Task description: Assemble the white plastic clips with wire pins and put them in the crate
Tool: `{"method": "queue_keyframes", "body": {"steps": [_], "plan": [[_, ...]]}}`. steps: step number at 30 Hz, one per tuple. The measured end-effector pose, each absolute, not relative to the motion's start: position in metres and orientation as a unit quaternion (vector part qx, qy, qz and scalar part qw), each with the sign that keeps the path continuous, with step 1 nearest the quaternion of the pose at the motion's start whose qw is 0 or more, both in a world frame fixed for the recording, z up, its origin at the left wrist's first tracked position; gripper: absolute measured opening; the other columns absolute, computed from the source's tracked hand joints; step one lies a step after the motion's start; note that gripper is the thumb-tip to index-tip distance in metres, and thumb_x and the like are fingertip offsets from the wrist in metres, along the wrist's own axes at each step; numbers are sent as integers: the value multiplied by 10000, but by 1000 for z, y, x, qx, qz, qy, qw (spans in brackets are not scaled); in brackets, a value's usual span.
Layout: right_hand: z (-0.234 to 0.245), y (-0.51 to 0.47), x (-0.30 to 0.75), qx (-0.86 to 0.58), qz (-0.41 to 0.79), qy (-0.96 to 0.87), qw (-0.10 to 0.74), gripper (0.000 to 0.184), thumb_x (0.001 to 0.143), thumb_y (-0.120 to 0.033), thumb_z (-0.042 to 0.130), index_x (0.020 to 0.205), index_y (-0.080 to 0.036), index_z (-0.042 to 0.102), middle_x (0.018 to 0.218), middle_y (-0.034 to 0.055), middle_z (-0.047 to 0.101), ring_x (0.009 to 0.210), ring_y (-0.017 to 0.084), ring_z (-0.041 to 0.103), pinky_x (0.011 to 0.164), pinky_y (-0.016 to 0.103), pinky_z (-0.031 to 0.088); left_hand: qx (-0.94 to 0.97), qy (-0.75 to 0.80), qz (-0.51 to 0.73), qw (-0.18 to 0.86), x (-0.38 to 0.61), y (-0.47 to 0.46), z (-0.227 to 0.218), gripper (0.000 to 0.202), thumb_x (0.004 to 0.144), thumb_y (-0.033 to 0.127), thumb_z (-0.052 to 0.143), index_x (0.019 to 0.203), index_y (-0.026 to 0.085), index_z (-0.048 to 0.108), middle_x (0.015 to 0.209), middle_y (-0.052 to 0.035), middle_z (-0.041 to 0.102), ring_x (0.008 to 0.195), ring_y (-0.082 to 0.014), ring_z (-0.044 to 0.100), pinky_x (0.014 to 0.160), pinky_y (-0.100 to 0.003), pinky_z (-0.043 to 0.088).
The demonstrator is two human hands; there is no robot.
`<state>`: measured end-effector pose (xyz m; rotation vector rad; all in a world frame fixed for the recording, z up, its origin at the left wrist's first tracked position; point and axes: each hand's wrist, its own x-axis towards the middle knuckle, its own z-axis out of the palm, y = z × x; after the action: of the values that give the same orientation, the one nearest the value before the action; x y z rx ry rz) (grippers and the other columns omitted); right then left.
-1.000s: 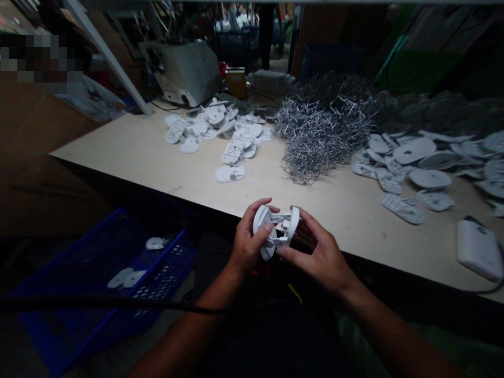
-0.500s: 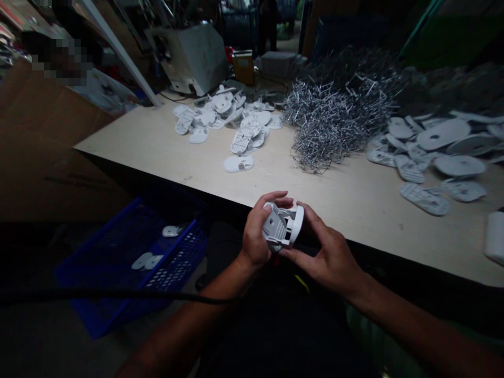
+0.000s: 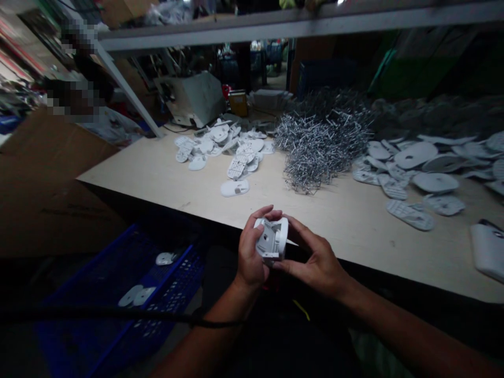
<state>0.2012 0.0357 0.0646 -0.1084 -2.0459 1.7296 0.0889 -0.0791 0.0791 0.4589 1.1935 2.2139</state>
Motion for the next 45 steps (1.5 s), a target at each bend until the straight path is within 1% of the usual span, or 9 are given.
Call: {"method": "queue_keyframes", "body": {"steps": [4, 10, 15, 18, 22, 26, 33, 36, 45], "plan": [[60, 71, 195, 38, 526, -822, 215, 927, 835, -246, 874, 1634, -311, 408, 1589, 84, 516, 1443, 323, 510, 1220, 498, 417, 224, 543, 751, 304, 64, -82, 53, 520, 872, 349, 681, 1364, 179, 665, 1335, -114, 718, 1193, -297, 667, 957, -346, 531], [59, 109, 169, 116, 388, -902, 149, 919, 818, -116, 762, 1647, -249, 387, 1609, 120, 484, 1475, 298, 466, 1233, 473, 386, 263, 605, 666, 347, 18, -62, 32, 534, 706, 323, 803, 1206, 147, 741, 1174, -116, 784, 1088, -303, 715, 941, -361, 554], [51, 131, 151, -35, 322, -918, 230, 647, 860, -228, 790, 1479, -178, 607, 1470, 152, 620, 1356, 315, 585, 1173, 478, 455, 177, 659, 689, 245, -18, -38, 8, 553, 653, 386, 801, 1127, 118, 704, 1113, -162, 783, 1063, -311, 735, 966, -407, 566], [49, 159, 154, -136, 312, -901, 271, 426, 925, -250, 722, 1340, -155, 705, 1275, 136, 733, 1128, 284, 707, 1032, 425, 546, 175, 673, 686, 215, -35, -36, 1, 596, 672, 367, 781, 1202, 124, 658, 1140, -174, 767, 1105, -317, 728, 978, -430, 568], [50, 208, 166, -263, 226, -903, 253, 293, 976, -218, 635, 1235, -141, 747, 1159, 105, 765, 1015, 232, 719, 934, 319, 538, 258, 745, 595, 155, -48, -48, 4, 617, 735, 313, 729, 1319, 145, 623, 1302, -187, 707, 1110, -308, 723, 947, -426, 579], [50, 249, 172, -340, 152, -903, 212, 284, 972, -201, 616, 1212, -126, 750, 1147, 117, 756, 1040, 246, 698, 906, 307, 502, 366, 812, 436, 129, -48, -58, 19, 576, 795, 240, 644, 1366, 170, 614, 1375, -151, 689, 1175, -302, 703, 1005, -417, 552], [43, 265, 161, -315, 105, -931, 150, 247, 952, -182, 559, 1043, -163, 787, 1071, 124, 741, 991, 270, 691, 811, 321, 458, 412, 867, 245, 133, -12, -55, 47, 786, 831, 284, 661, 1573, 133, 449, 1497, -187, 607, 1363, -359, 585, 1152, -457, 450], [38, 280, 158, -301, 79, -942, 126, 296, 987, -226, 491, 1016, -201, 784, 1059, 110, 745, 964, 279, 704, 759, 332, 456, 422, 864, 236, 142, -6, -57, 48, 794, 818, 293, 655, 1571, 125, 469, 1489, -190, 609, 1361, -369, 581, 1167, -475, 444], [7, 316, 165, -243, 192, -916, 253, 357, 898, -420, 403, 898, -326, 747, 1054, 170, 753, 947, 372, 718, 832, 503, 518, 409, 842, 328, 123, -26, -74, 28, 777, 744, 194, 642, 1515, 211, 548, 1428, -100, 667, 1297, -292, 629, 1160, -404, 463]]}}
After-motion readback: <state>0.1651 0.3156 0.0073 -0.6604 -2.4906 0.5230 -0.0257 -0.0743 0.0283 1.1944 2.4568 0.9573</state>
